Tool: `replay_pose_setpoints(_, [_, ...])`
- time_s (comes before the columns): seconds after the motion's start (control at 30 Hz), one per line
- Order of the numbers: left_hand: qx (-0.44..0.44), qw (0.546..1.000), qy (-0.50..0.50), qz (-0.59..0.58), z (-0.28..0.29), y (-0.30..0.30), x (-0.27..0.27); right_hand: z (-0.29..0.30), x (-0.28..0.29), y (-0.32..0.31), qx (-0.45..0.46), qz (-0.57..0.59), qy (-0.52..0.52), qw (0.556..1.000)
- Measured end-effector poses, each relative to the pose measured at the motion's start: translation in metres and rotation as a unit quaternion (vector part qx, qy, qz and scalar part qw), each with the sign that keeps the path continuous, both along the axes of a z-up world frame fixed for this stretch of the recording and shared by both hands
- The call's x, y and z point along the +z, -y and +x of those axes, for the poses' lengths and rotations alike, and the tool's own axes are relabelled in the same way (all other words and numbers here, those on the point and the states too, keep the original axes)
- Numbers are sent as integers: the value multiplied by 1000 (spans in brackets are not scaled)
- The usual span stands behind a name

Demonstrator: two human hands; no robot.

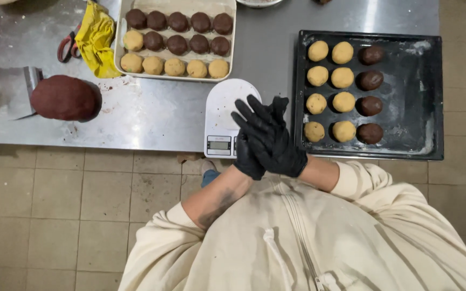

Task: Rolling portions of cookie dough into uniform balls and placing them onto baking trays.

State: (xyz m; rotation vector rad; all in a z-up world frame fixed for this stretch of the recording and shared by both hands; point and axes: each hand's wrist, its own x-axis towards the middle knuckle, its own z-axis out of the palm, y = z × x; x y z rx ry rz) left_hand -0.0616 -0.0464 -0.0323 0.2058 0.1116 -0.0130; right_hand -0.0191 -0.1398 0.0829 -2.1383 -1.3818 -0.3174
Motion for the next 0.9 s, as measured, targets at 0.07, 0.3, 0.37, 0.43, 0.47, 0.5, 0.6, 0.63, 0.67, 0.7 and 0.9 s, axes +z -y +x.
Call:
replay_pose_setpoints(0.07, [6, 1000, -11, 22, -14, 14, -34, 5, 22, -1, -17, -6, -65, 998])
replay_pose_setpoints(0.3, [9, 999, 35, 7, -8, -5, 7, 13, -4, 14, 6, 51, -178, 983])
replay_pose_setpoints(0.37, [-21, 994, 79, -75, -1, -17, 48, -9, -10, 13, -4, -28, -81, 996])
replay_pose_setpoints(0.43, [-27, 993, 91, -68, 1, -3, 15, -11, 0, 5, 14, -12, -87, 996])
replay_pose_setpoints(0.47, [-35, 992, 104, -61, 4, 4, -1, -11, 6, 2, 30, 5, -93, 995])
replay_pose_setpoints(0.5, [-37, 992, 103, -60, 7, 20, -7, -12, 10, 0, 29, 7, -93, 995])
replay_pose_setpoints(0.6, [155, 985, 68, 40, 1, 45, -15, -13, 13, 5, 54, 58, -124, 989])
replay_pose_setpoints(0.63, [177, 981, 44, 63, 0, 30, -8, -2, 8, 5, 11, 24, -87, 996])
replay_pose_setpoints(0.67, [199, 976, 19, 85, -2, 15, -2, 9, 3, 4, -34, -11, -50, 998])
replay_pose_setpoints(0.7, [198, 976, 18, 85, -7, 3, 21, 8, 1, 10, -35, -11, -52, 998])
replay_pose_setpoints(0.9, [-53, 990, 65, -115, -6, -19, 60, -20, -5, 13, 47, 45, -79, 995])
